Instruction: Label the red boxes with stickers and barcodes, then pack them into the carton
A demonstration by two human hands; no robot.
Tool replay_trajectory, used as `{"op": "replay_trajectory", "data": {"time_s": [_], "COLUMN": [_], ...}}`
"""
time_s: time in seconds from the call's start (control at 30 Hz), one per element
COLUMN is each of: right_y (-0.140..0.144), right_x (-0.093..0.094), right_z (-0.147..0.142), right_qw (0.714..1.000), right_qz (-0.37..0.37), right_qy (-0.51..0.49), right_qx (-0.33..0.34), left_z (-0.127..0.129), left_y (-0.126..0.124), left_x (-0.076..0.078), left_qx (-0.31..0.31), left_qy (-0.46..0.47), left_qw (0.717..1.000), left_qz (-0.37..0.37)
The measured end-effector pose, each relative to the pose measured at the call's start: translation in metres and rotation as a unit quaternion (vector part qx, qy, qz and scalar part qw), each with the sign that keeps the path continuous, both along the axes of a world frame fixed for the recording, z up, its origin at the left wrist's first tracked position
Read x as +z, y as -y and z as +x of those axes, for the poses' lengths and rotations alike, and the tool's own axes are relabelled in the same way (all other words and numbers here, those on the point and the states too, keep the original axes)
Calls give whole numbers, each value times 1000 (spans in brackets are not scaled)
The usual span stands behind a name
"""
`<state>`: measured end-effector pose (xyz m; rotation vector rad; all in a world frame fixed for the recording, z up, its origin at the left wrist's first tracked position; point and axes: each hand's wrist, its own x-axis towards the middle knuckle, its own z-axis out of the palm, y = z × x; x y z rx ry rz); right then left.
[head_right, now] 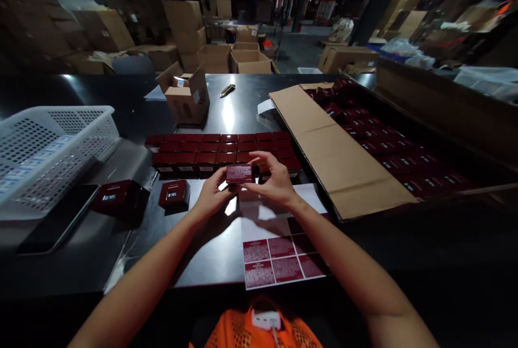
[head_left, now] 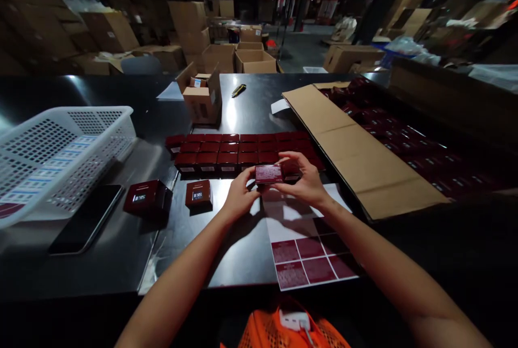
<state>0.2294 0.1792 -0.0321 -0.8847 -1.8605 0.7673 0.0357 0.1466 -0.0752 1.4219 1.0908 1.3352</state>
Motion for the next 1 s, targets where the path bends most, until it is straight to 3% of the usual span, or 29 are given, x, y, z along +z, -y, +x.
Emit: {"op": "replay_trajectory", "data": {"time_s": [0.1, 0.17, 0.27, 0.4, 0.5, 0.57, 0.7, 0.8, 0.9, 1.0], "right_y": [-2, -4, -7, -10, -12, -14, -16, -4, 20, 46], "right_x": [3, 7, 11, 7, -2, -7, -4, 5, 7, -4], "right_z": [-8, -11, -8, -1, 4, 8, 18, 37, 68, 101], "right_qw": [1000, 997, 992, 976, 941, 922, 913, 914, 922, 919], "right_qz": [16, 23, 31, 86, 158, 173, 135, 105, 66, 5], "right_qy": [21, 72, 122, 199, 297, 338, 351, 354, 367, 392], "right_qx": [-5, -7, -4, 0, -31, -83, -157, -168, -109, -26], "left_z": [4, 3, -5, -18, -17, -12, -2, -1, -3, -5], "left_y": [-1, -2, -3, -1, 1, 2, 1, -1, -3, 0], "left_x": [-3, -4, 0, 8, 8, 3, -10, -16, -17, -10], "left_qx": [-52, -74, -47, 52, 99, 80, 22, 21, 27, 76], "left_qy": [80, 78, -89, -327, -417, -438, -419, -414, -421, -444], "left_qw": [992, 988, 991, 943, 903, 893, 899, 899, 895, 882], "left_qz": [-84, -110, -88, -48, 2, 62, 128, 138, 145, 135]}}
